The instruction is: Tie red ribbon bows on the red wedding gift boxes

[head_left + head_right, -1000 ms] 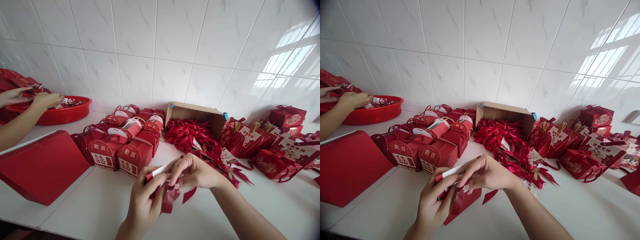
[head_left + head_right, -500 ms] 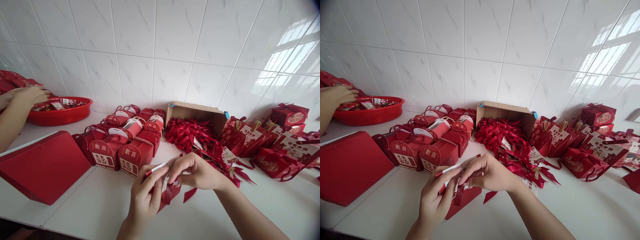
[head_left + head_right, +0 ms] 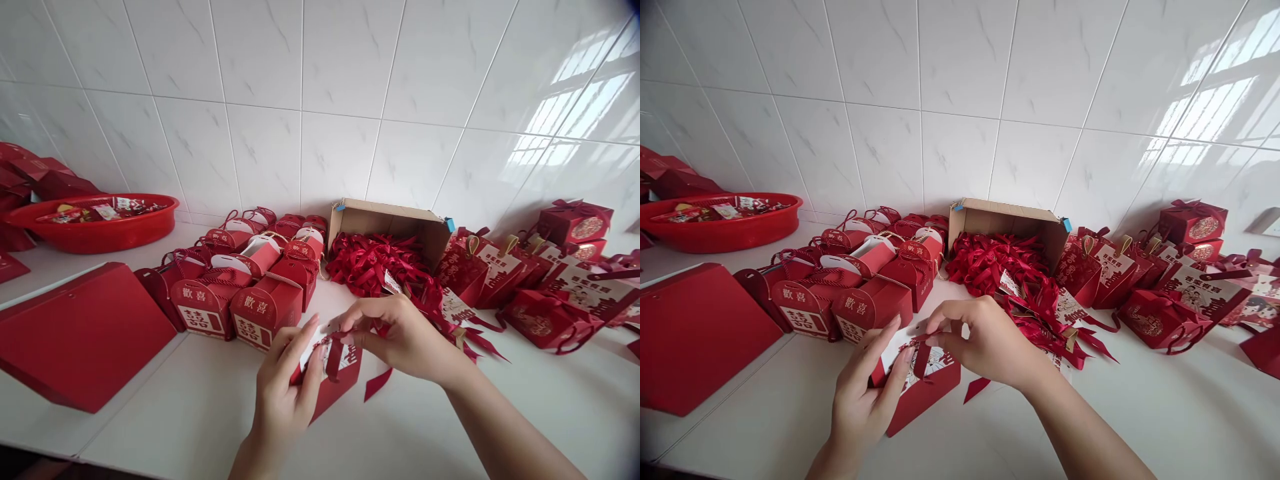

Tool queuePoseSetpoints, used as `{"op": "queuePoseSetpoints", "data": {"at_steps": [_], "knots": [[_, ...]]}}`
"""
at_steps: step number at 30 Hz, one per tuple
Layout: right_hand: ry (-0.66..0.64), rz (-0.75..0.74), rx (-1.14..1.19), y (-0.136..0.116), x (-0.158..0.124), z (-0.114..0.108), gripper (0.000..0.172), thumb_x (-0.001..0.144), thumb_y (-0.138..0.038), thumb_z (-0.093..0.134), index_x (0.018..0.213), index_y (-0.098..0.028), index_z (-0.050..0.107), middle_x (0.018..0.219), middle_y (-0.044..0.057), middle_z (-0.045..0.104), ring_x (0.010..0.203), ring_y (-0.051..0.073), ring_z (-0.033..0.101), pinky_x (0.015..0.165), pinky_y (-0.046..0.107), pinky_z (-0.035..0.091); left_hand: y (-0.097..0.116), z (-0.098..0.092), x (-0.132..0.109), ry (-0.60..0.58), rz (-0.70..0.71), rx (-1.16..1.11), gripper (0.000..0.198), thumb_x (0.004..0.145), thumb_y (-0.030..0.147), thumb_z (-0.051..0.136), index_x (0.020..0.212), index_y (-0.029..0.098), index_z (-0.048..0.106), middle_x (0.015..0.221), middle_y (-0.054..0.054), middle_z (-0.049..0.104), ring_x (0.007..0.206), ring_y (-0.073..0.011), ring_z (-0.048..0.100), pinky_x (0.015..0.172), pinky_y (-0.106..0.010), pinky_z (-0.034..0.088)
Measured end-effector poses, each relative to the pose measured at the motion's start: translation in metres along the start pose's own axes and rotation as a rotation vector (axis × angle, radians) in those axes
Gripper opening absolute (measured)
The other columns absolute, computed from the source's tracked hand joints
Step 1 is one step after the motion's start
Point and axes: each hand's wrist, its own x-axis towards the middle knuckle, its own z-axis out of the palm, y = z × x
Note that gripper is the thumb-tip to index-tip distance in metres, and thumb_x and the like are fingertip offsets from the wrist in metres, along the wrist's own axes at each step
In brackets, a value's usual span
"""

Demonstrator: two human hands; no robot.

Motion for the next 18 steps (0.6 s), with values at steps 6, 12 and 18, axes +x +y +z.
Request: {"op": "queuePoseSetpoints", "data": {"at_steps": [6, 12, 18], "knots": [[0.129, -0.133, -0.127, 0.000, 0.001, 0.010, 0.012, 0.080, -0.013, 0.065, 0.085, -0.021, 0.072, 0.087, 0.003, 0.056, 0.073, 0.011, 0.059, 0.062, 0.024, 0.050, 0.003, -0.001, 0.001, -0.009, -0.004, -0.008, 0.057, 0.083, 0.002, 0.054, 0.134, 0.026, 0.046, 0.091, -0.003, 0.057, 0.077, -0.0121, 0.061, 0.066, -0.023, 0.054], [0.120, -0.135, -0.101, 0.002, 0.002, 0.012, 0.016, 0.080, -0.013, 0.066, 0.089, -0.024, 0.073, 0.089, 0.003, 0.051, 0.077, 0.012, 0.057, 0.066, 0.025, 0.051, 0.002, -0.002, 0.000, -0.018, 0.007, -0.007, 0.055, 0.084, 0.002, 0.053, 0.134, 0.024, 0.046, 0.091, -0.004, 0.057, 0.078, -0.0120, 0.060, 0.069, -0.024, 0.053], [0.211, -0.125, -0.164, 0.000, 0.002, 0.012, 0.010, 0.078, -0.013, 0.066, 0.085, -0.021, 0.065, 0.091, 0.004, 0.053, 0.084, 0.016, 0.054, 0.073, 0.031, 0.049, 0.002, -0.005, -0.003, -0.043, 0.010, -0.028, 0.054, 0.084, 0.002, 0.051, 0.133, 0.023, 0.046, 0.091, -0.004, 0.056, 0.078, -0.0116, 0.059, 0.067, -0.023, 0.052]]}}
